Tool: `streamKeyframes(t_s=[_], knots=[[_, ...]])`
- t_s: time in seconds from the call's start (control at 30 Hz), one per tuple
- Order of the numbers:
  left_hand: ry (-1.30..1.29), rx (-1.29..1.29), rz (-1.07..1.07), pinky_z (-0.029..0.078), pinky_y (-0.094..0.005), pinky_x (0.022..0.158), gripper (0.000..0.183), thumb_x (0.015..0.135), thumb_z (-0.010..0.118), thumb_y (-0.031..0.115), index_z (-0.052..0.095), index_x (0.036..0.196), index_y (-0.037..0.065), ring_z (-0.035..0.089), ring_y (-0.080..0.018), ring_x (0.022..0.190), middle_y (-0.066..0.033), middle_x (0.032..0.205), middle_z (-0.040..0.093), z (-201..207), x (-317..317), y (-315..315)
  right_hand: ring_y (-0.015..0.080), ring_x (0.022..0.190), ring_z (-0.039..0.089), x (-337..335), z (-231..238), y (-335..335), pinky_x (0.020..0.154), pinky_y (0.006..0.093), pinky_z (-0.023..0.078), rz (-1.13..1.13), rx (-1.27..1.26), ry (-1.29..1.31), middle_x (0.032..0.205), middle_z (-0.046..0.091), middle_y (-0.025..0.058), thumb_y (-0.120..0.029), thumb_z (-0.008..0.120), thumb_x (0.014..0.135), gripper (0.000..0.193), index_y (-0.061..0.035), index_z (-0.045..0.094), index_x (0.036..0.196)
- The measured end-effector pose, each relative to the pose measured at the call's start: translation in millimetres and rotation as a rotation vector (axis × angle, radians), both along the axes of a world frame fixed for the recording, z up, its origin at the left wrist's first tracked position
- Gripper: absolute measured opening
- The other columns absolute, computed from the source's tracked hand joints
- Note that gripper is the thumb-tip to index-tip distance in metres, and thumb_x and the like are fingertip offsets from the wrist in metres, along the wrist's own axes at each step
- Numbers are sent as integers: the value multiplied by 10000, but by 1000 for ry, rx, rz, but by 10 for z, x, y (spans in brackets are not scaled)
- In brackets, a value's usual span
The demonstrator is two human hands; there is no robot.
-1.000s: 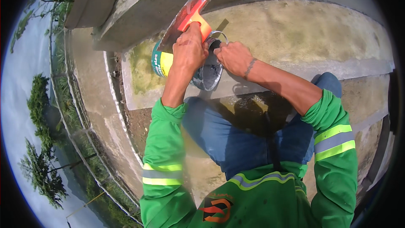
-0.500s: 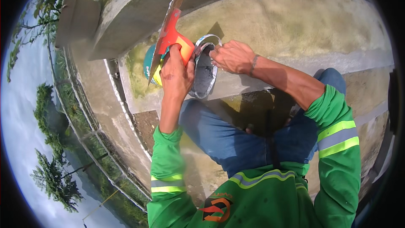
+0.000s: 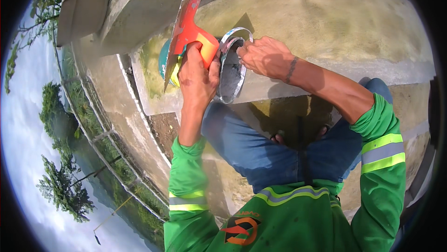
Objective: The person applies a layer of white plaster to a concrete step by hand using a hawk and a trowel. The person scoops the mixture from a bucket onto the hawk and then spreads it across the vertical surface of the step.
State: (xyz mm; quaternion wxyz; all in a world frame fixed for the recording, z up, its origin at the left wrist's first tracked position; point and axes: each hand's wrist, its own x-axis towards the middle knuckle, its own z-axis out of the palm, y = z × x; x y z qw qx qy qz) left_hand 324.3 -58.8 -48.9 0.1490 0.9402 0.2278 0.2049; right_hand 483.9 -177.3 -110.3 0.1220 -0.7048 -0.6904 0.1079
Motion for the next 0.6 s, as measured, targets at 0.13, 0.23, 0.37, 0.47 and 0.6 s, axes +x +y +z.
streamKeyframes(t_s=[0.13,0.23,0.37,0.47,0.6], knots=[[16,38,29,494,-492,707,478,827,707,92,471,1240,38,609,-444,756,-241,871,633,4,3,-13,307,785,683,31,-14,-10,685,423,524,22,7,31,897,676,149,-305,559,956,261,-53,617,992],[35,-16,40,495,-489,696,476,829,704,94,472,1241,34,613,-442,753,-241,873,633,18,38,-23,290,692,686,-17,-79,-89,610,402,513,-20,162,50,718,670,114,-252,601,899,219,-44,635,839],[12,-13,23,497,-485,686,448,833,702,95,474,1213,27,616,-433,739,-238,858,630,-8,51,23,305,788,682,-74,-147,-139,724,423,515,-88,35,138,862,684,135,-344,542,973,308,-67,629,1078],[12,-59,30,499,-483,695,426,837,699,93,476,1193,25,621,-435,757,-239,870,631,22,94,-10,303,784,683,-83,-226,-154,730,422,516,-115,55,159,851,687,134,-355,545,971,333,-68,632,1117],[14,-38,28,504,-484,724,419,839,696,83,477,1191,23,631,-445,811,-242,918,637,22,99,2,298,749,684,-118,-240,-168,722,422,522,-134,89,133,846,690,126,-368,556,964,345,-70,636,1119]])
